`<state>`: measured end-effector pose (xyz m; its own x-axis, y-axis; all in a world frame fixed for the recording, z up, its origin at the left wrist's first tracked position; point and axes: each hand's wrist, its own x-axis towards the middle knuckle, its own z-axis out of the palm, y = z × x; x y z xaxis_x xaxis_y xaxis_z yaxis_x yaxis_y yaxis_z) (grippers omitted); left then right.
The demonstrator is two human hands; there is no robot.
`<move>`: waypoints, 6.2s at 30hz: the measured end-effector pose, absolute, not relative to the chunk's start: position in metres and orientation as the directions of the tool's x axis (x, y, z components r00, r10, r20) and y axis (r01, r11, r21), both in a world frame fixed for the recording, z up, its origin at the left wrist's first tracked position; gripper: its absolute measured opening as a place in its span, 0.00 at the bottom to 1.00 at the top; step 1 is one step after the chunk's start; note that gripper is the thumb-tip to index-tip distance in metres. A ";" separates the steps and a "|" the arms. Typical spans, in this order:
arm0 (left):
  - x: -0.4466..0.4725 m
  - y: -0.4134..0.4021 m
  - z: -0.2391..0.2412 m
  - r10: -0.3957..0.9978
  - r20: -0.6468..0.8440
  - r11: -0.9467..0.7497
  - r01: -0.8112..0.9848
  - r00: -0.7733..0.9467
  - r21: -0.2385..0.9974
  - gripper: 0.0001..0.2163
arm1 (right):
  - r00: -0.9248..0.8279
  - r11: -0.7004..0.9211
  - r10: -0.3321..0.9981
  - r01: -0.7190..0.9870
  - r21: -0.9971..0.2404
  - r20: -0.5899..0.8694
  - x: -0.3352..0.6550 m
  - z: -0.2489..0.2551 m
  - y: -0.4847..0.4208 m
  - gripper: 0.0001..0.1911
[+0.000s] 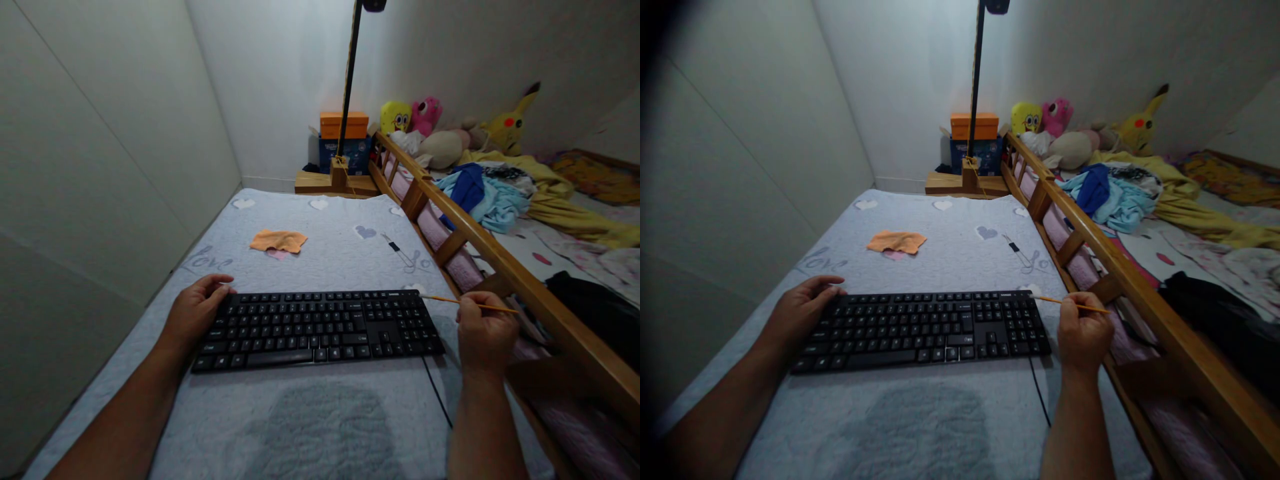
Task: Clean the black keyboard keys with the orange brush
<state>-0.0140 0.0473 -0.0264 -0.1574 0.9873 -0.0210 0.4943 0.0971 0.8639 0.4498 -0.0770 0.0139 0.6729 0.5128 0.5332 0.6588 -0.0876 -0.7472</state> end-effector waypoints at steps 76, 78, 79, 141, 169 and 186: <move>-0.008 0.044 -0.019 0.985 -0.028 0.110 0.490 -0.172 0.865 0.17 | 0.236 0.070 0.946 0.516 -0.854 0.220 0.413 0.023 -0.077 0.09; -0.009 0.044 -0.021 0.986 -0.025 0.106 0.496 -0.167 0.862 0.17 | 0.244 0.096 0.936 0.521 -0.848 0.256 0.415 0.024 -0.078 0.10; -0.010 0.045 -0.021 0.986 -0.026 0.106 0.499 -0.165 0.860 0.17 | 0.242 0.107 0.934 0.514 -0.851 0.263 0.415 0.024 -0.078 0.10; -0.011 0.045 -0.023 0.988 -0.033 0.107 0.509 -0.151 0.854 0.18 | 0.440 -0.060 0.846 0.639 -0.767 0.300 0.425 0.028 -0.078 0.11; -0.011 0.044 -0.021 0.987 -0.055 0.124 0.489 -0.153 0.863 0.19 | 0.403 -0.011 0.855 0.642 -0.766 0.326 0.425 0.029 -0.081 0.10; -0.008 0.043 -0.016 0.985 -0.077 0.145 0.493 -0.156 0.858 0.19 | 0.438 -0.021 0.860 0.541 -0.841 0.261 0.423 0.030 -0.097 0.10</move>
<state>-0.0075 0.0429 -0.0159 -0.1560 0.9848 -0.0770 0.4929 0.1452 0.8579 0.4229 -0.0970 0.0301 0.4378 0.8605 0.2606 0.5409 -0.0206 -0.8409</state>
